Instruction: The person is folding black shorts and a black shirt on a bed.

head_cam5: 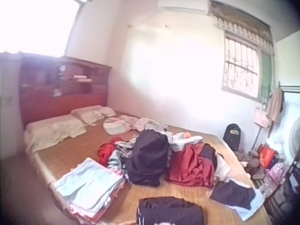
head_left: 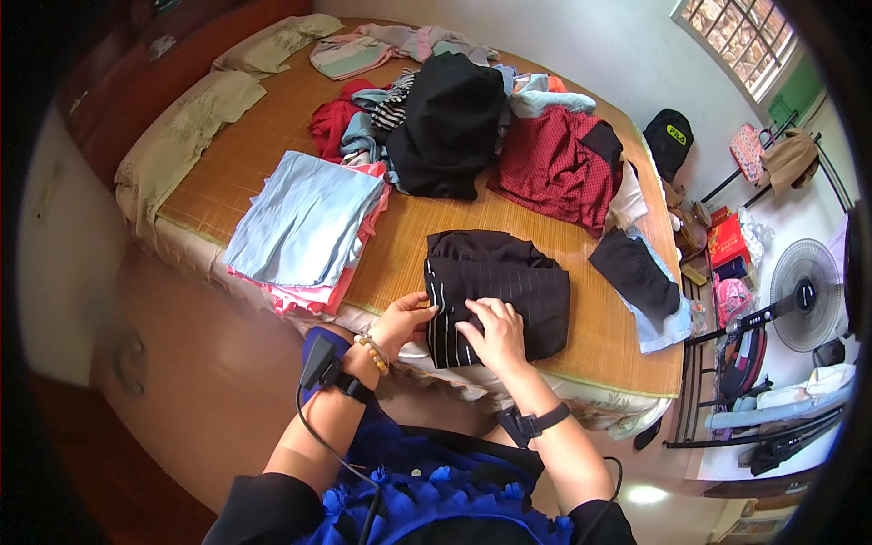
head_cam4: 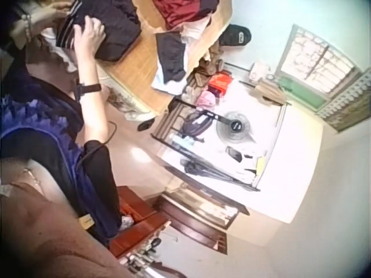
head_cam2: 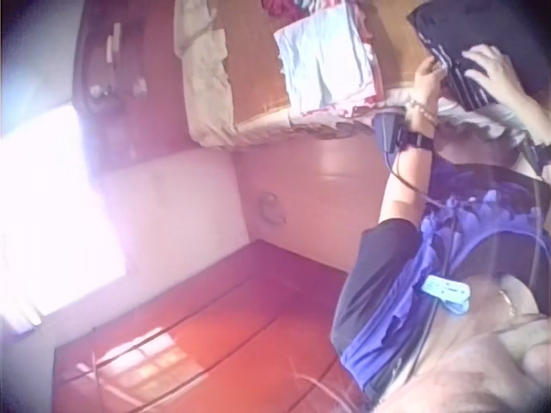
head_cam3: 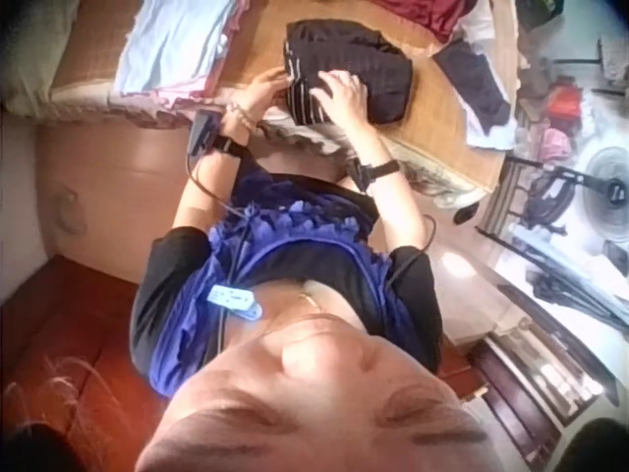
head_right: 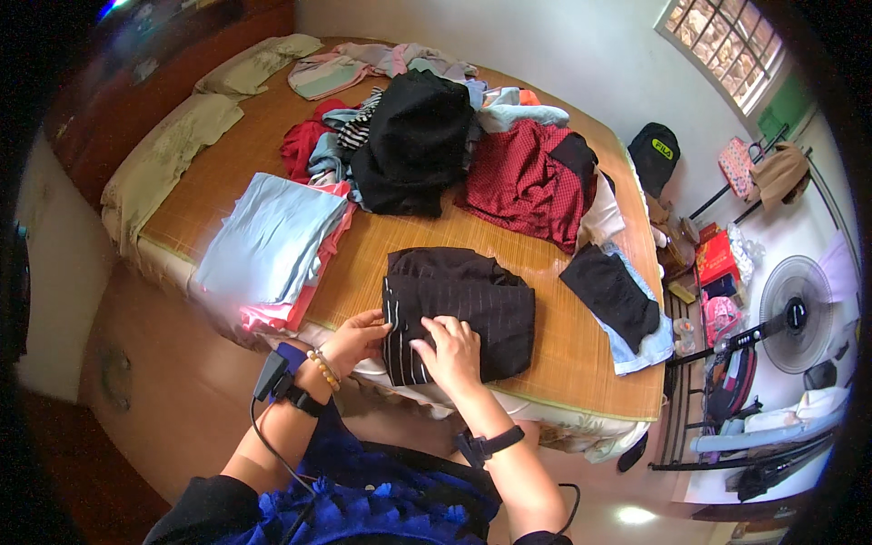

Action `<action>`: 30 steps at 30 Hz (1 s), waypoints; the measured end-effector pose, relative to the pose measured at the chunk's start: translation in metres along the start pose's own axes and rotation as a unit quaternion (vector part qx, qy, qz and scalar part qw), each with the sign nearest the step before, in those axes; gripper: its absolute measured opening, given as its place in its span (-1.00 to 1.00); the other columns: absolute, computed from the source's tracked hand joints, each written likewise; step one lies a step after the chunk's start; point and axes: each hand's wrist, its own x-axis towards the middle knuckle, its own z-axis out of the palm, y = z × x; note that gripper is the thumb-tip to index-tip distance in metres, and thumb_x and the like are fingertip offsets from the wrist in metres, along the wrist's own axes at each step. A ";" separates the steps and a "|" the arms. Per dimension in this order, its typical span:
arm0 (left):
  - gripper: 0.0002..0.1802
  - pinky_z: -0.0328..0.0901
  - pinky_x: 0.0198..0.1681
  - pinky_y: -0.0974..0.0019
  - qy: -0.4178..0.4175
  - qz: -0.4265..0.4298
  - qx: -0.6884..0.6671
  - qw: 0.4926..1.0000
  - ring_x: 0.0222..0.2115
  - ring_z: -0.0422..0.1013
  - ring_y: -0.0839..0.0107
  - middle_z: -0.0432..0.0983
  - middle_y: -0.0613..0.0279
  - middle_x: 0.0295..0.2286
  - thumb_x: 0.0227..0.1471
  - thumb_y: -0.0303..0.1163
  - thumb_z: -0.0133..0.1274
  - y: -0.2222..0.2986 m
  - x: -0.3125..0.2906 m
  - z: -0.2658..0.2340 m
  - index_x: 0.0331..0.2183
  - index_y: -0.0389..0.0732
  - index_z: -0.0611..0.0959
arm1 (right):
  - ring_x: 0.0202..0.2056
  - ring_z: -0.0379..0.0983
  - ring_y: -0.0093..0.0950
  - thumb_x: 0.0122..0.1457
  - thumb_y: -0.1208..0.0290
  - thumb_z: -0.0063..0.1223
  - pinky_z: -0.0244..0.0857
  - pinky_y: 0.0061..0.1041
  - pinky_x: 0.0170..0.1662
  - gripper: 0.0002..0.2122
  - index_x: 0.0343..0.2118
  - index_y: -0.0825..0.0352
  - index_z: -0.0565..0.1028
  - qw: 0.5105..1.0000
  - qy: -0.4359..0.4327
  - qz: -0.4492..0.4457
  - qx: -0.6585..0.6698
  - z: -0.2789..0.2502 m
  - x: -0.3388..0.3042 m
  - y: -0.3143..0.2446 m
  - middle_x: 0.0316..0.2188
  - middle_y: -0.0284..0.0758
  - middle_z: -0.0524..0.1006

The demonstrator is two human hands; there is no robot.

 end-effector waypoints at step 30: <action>-0.68 0.34 -0.32 0.43 0.000 0.299 0.370 0.880 -0.47 0.41 0.48 0.52 0.25 -0.47 -0.12 -0.37 0.22 0.001 0.041 0.107 -0.30 -0.34 0.58 | -0.25 0.39 -0.40 -0.02 0.59 0.07 0.27 -0.45 -0.14 -0.69 -0.14 0.29 0.44 0.905 0.336 0.260 0.009 -0.100 -0.119 0.167 -0.21 -0.24 0.46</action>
